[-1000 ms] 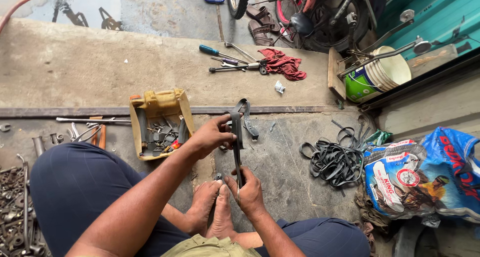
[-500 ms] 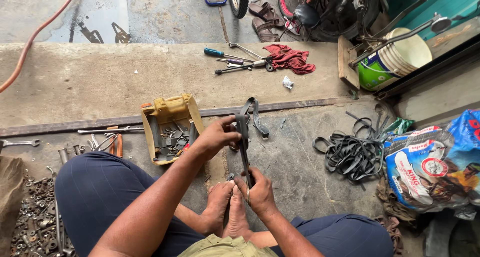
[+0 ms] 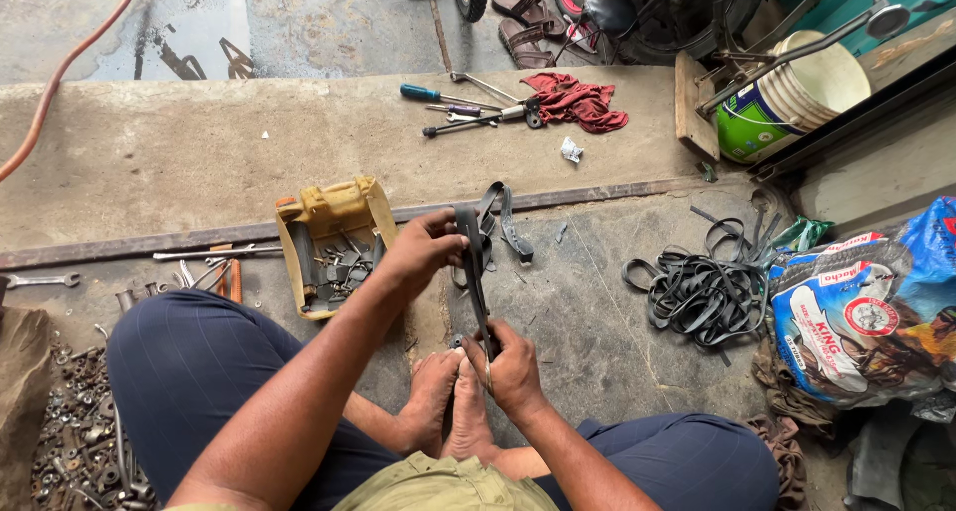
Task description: The person sits on the floor and uses scissors to cut a long strip of black rubber into smaller pieces. They repeatedly adjust the rubber strip and cut it into segments, placing the cut pieces on the floor.
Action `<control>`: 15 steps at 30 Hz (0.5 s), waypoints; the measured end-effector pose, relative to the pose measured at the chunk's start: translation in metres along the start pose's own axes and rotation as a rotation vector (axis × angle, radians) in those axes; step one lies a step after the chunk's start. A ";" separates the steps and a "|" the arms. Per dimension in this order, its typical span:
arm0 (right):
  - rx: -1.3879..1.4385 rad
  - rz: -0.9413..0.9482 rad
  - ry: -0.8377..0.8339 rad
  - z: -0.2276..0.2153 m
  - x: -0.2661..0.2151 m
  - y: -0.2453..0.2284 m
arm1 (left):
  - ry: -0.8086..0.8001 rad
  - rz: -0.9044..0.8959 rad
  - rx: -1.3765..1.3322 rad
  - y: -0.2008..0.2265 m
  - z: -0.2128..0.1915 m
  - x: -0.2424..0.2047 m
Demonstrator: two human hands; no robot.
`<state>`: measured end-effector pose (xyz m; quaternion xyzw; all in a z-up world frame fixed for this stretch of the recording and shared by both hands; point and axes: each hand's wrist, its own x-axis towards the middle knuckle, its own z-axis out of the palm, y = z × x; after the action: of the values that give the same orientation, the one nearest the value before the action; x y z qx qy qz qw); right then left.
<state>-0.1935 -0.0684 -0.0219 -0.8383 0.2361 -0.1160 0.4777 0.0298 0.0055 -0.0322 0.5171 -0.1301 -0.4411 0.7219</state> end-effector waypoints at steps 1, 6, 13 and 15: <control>-0.006 0.010 -0.004 0.000 0.000 0.000 | -0.005 0.016 -0.014 0.000 -0.002 0.001; -0.004 -0.011 0.013 0.000 -0.001 0.002 | -0.031 0.041 0.132 -0.012 0.000 -0.003; 0.042 -0.013 0.023 -0.005 -0.001 0.000 | -0.069 0.070 0.090 -0.005 0.010 -0.002; 0.042 -0.015 0.022 -0.006 -0.004 0.000 | -0.073 0.076 0.060 -0.003 0.011 -0.001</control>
<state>-0.1992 -0.0702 -0.0185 -0.8284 0.2325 -0.1337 0.4918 0.0203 -0.0008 -0.0295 0.5168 -0.1891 -0.4280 0.7169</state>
